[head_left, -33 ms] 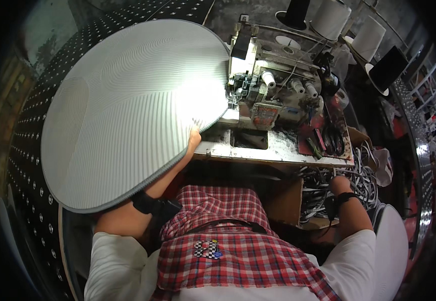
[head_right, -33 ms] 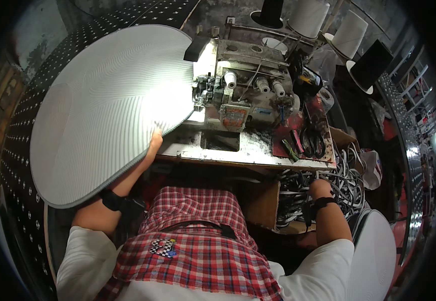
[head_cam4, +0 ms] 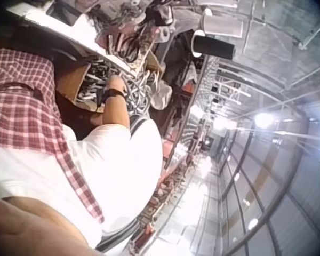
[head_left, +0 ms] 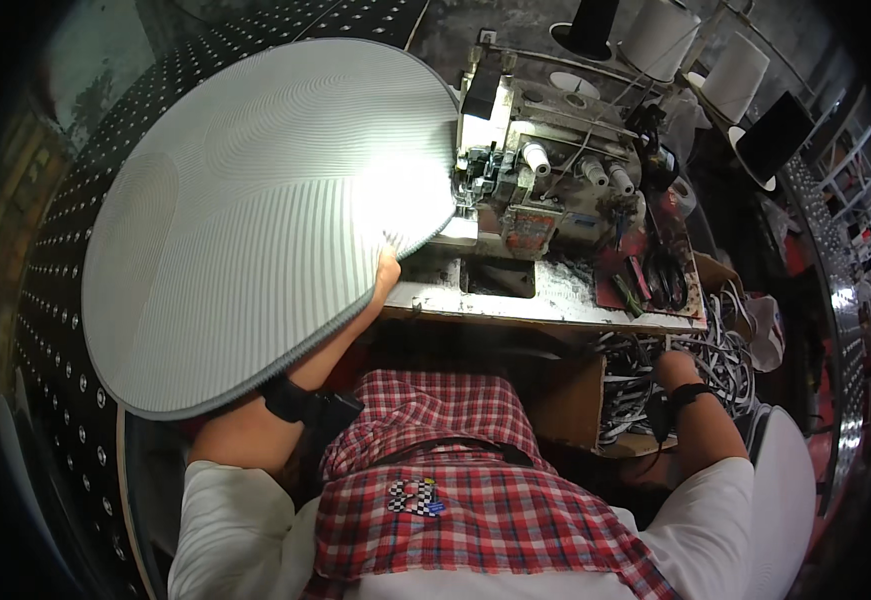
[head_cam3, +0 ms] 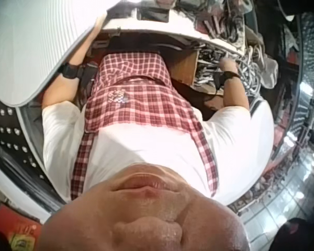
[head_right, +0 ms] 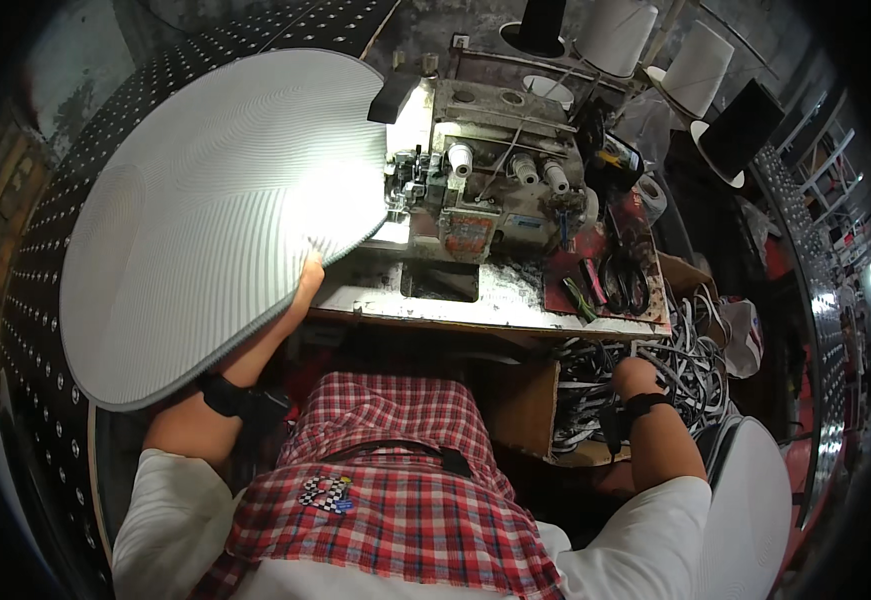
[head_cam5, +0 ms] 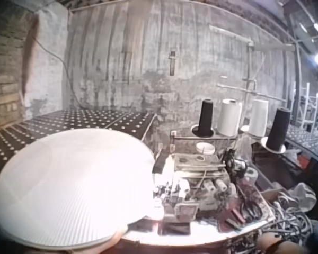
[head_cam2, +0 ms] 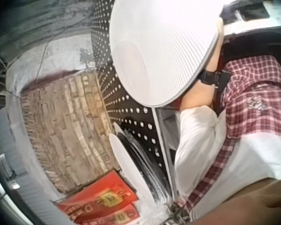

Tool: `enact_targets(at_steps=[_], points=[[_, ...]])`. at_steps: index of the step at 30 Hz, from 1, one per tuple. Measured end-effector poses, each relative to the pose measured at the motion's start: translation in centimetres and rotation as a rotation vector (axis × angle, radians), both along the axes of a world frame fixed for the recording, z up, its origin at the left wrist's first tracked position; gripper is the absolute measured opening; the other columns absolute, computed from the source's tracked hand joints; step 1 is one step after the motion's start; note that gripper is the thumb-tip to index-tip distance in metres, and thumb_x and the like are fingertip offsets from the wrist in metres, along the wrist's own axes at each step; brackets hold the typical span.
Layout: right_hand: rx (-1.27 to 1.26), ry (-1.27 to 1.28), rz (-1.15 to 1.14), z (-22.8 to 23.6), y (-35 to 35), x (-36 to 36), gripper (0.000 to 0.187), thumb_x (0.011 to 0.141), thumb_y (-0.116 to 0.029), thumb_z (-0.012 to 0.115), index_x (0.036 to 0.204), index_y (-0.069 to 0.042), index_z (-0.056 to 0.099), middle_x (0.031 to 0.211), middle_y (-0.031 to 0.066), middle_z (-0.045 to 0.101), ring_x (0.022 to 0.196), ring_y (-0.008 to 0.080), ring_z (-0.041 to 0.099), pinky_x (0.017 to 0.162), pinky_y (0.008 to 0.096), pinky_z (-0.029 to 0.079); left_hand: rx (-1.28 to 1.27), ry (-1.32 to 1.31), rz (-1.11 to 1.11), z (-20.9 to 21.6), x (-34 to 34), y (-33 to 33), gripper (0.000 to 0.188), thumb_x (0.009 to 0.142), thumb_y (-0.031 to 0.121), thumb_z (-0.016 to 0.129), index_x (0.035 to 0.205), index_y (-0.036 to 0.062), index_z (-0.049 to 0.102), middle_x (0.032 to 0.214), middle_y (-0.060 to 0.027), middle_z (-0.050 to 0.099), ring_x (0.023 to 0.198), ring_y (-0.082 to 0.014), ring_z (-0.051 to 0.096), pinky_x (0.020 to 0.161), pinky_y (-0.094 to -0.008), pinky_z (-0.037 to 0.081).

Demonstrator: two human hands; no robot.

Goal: Sew the edges of mattress covers using an industrial sewing machine.

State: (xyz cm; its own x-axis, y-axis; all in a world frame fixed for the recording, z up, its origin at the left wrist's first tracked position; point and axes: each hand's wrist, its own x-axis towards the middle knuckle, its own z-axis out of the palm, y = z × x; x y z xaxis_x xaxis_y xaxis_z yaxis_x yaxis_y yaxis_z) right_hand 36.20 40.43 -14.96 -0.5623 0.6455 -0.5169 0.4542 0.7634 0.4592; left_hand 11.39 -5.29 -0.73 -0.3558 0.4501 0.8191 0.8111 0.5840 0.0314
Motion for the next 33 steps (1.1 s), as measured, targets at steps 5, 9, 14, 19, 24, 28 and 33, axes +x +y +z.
enact_targets(at_steps=[5, 9, 14, 19, 24, 28, 33], points=[[-0.105, -0.146, 0.269, 4.6, -8.0, -3.6, 0.024, 0.070, -0.024, 0.053, 0.086, -0.010, 0.065, 0.094, 0.0122, 0.061, 0.087, 0.0280, 0.059, 0.074, 0.0366, 0.047, 0.058, -0.177, 0.001, 0.8, -0.7, -0.7, 0.008, 0.065, 0.009, 0.056, 0.068, 0.0015, 0.056, 0.062, -0.0094, 0.052, 0.055, -0.0236, 0.049, 0.052, -0.0334, 0.041], [-0.289, -0.077, 0.477, 7.6, -14.0, -5.2, 0.027, 0.068, -0.032, 0.052, 0.074, -0.010, 0.065, 0.075, 0.0119, 0.062, 0.075, 0.0283, 0.060, 0.065, 0.0380, 0.047, -0.009, -0.191, 0.025, 1.6, -1.0, -0.2, 0.014, 0.066, 0.014, 0.055, 0.072, 0.0009, 0.056, 0.065, -0.0105, 0.055, 0.059, -0.0244, 0.050, 0.058, -0.0358, 0.042], [-0.513, 0.026, 0.496, 13.6, -22.4, -7.5, 0.041, 0.078, -0.037, 0.052, 0.102, -0.003, 0.051, 0.092, 0.0169, 0.059, 0.087, 0.0305, 0.056, 0.075, 0.0387, 0.044, 0.553, -0.519, -0.068, -3.0, -5.9, -1.6, 0.024, 0.076, 0.026, 0.054, 0.072, 0.0020, 0.056, 0.072, -0.0107, 0.058, 0.068, -0.0216, 0.051, 0.064, -0.0334, 0.041], [-1.001, 0.600, 0.417, 14.4, -24.1, -8.0, 0.027, 0.081, -0.026, 0.053, 0.094, -0.002, 0.049, 0.086, 0.0165, 0.057, 0.082, 0.0306, 0.056, 0.070, 0.0358, 0.044, 0.534, -1.759, -0.514, 3.5, -3.1, -5.2, 0.048, 0.084, 0.044, 0.043, 0.059, 0.0050, 0.055, 0.061, -0.0070, 0.057, 0.052, -0.0072, 0.047, 0.049, -0.0201, 0.037], [-1.116, 0.840, 0.405, 13.6, -26.7, -12.1, 0.026, 0.082, -0.023, 0.050, 0.097, -0.001, 0.048, 0.085, 0.0193, 0.056, 0.081, 0.0356, 0.054, 0.069, 0.0377, 0.043, -0.193, -0.731, -0.181, 5.9, -1.9, -1.0, 0.017, 0.076, 0.020, 0.053, 0.075, 0.0037, 0.060, 0.069, -0.0070, 0.057, 0.064, -0.0207, 0.053, 0.060, -0.0281, 0.044], [-1.256, 1.079, 0.256, 12.8, -29.7, -16.3, 0.025, 0.083, -0.022, 0.050, 0.097, -0.001, 0.048, 0.075, 0.0142, 0.055, 0.069, 0.0258, 0.054, 0.063, 0.0329, 0.042, -0.423, -0.225, 0.053, 2.0, -7.0, 2.4, 0.019, 0.072, 0.014, 0.052, 0.086, 0.0036, 0.059, 0.073, -0.0113, 0.057, 0.076, -0.0301, 0.055, 0.070, -0.0362, 0.045], [-1.516, 1.249, 0.046, 12.4, -31.8, -19.6, 0.026, 0.085, -0.025, 0.048, 0.092, 0.000, 0.050, 0.064, 0.0035, 0.050, 0.056, 0.0102, 0.046, 0.054, 0.0248, 0.039, -0.368, -0.445, 0.080, 1.9, -12.4, 3.5, 0.021, 0.071, 0.010, 0.051, 0.089, 0.0030, 0.059, 0.078, -0.0146, 0.059, 0.078, -0.0305, 0.057, 0.070, -0.0379, 0.045]])
